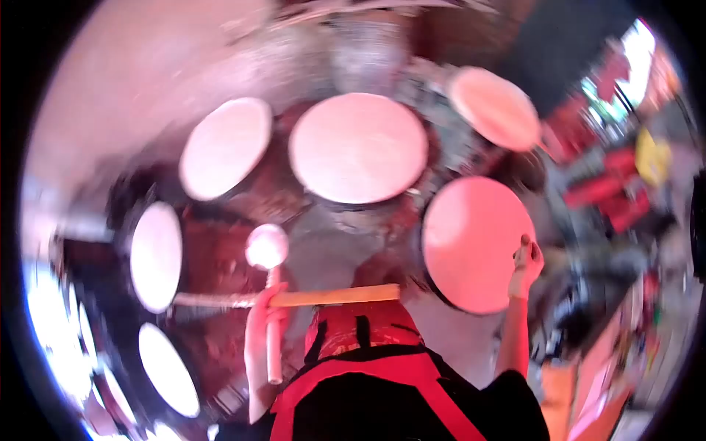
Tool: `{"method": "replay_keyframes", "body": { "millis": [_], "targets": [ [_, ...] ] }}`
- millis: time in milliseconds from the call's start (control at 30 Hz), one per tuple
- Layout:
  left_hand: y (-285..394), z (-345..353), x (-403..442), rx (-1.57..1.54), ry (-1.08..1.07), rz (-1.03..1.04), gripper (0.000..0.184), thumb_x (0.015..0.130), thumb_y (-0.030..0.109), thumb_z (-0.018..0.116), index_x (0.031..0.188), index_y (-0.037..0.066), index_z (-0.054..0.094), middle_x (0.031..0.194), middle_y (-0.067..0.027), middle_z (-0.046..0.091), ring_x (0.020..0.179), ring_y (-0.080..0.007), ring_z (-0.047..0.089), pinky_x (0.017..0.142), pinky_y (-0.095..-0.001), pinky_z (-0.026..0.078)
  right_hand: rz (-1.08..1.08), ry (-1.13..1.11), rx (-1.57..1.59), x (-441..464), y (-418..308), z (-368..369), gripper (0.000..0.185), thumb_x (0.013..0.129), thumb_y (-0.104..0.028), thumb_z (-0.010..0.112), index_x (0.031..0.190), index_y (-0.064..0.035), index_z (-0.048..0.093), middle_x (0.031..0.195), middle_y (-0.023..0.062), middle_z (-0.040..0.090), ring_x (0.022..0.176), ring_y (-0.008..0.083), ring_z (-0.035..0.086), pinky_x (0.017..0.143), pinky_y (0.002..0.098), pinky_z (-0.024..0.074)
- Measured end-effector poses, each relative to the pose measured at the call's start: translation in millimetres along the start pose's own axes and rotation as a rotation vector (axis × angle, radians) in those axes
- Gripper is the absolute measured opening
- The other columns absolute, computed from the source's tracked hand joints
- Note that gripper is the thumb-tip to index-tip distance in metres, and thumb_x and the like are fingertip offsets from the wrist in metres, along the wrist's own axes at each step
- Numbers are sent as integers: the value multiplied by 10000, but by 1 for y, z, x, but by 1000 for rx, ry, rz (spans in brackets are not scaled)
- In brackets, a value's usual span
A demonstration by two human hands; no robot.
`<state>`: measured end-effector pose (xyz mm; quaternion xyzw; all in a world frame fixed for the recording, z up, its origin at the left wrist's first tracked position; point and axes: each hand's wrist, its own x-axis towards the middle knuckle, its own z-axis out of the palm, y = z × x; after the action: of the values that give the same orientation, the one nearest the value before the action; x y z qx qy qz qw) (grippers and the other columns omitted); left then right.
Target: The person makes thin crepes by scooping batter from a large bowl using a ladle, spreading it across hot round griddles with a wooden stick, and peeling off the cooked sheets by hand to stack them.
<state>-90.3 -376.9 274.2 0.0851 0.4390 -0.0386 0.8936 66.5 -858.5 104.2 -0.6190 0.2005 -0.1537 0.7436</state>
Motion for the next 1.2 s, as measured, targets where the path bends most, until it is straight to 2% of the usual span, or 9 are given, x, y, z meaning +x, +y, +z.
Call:
{"method": "replay_keyframes", "body": {
  "millis": [100, 200, 400, 500, 633, 767, 900, 1100, 1200],
  "targets": [
    [-12, 11, 2, 86, 97, 185, 236, 931, 138, 501, 1089, -33, 542, 651, -7, 517, 398, -22, 330, 324, -150, 286, -187, -489, 65, 68, 88, 74, 85, 881, -153, 601, 850, -79, 572, 819, -8, 569, 672, 77, 498, 660, 212, 420],
    [21, -11, 7, 51, 155, 317, 234, 923, 159, 512, 1079, -13, 546, 631, 15, 472, 394, -19, 309, 321, -148, 272, -225, -584, 20, 8, 73, 247, 122, 861, -79, 621, 960, -41, 561, 809, -10, 576, 632, 62, 511, 553, 194, 416],
    [68, -40, 46, -100, 108, 522, 217, 910, 115, 530, 1077, -22, 502, 684, 16, 447, 432, -25, 316, 345, -158, 249, 712, -730, 369, -25, 138, 456, 275, 888, -340, 603, 952, -74, 620, 605, -36, 495, 458, 88, 454, 407, 244, 340],
    [168, -72, 5, -176, 56, 575, 226, 903, 109, 536, 1076, -31, 494, 697, 6, 455, 432, -27, 325, 337, -158, 255, 600, -755, 325, -95, 136, 573, 183, 905, -242, 567, 923, -72, 632, 669, -39, 512, 473, 62, 422, 413, 211, 297],
    [250, -83, -6, -129, 117, 640, 246, 899, 103, 513, 1102, -36, 499, 721, 3, 469, 435, -23, 314, 333, -157, 253, -104, -634, -341, -103, 120, 687, 609, 763, -153, 731, 1266, 20, 435, 1097, 112, 602, 957, 218, 578, 865, 300, 456],
    [312, -68, -14, -136, 116, 678, 250, 904, 121, 518, 1098, -36, 504, 709, 9, 459, 447, -19, 313, 341, -158, 250, -98, -357, -836, -131, 98, 742, 736, 728, -369, 748, 1284, -15, 421, 1146, 211, 595, 1040, 336, 587, 908, 402, 453],
    [355, -63, -9, -52, 155, 702, 274, 903, 134, 531, 1114, -38, 497, 696, 6, 459, 450, -21, 317, 347, -161, 245, -69, -583, -607, -125, 123, 749, 356, 785, -295, 682, 987, -3, 654, 916, 179, 680, 865, 348, 646, 763, 385, 479],
    [386, -41, 3, -32, 109, 620, 314, 901, 143, 547, 1148, -39, 480, 706, 11, 462, 460, -19, 324, 366, -163, 245, 85, -609, -55, -129, 2, 742, 206, 842, -231, 607, 959, -82, 686, 718, 1, 604, 527, 81, 475, 434, 241, 341],
    [395, -34, 16, 4, 70, 560, 317, 900, 145, 550, 1152, -33, 480, 713, 25, 452, 476, -13, 332, 375, -161, 258, 237, -684, -323, -58, -51, 690, 335, 768, -284, 640, 1028, -73, 659, 767, -2, 604, 527, 101, 472, 455, 261, 357]
  ]
}}
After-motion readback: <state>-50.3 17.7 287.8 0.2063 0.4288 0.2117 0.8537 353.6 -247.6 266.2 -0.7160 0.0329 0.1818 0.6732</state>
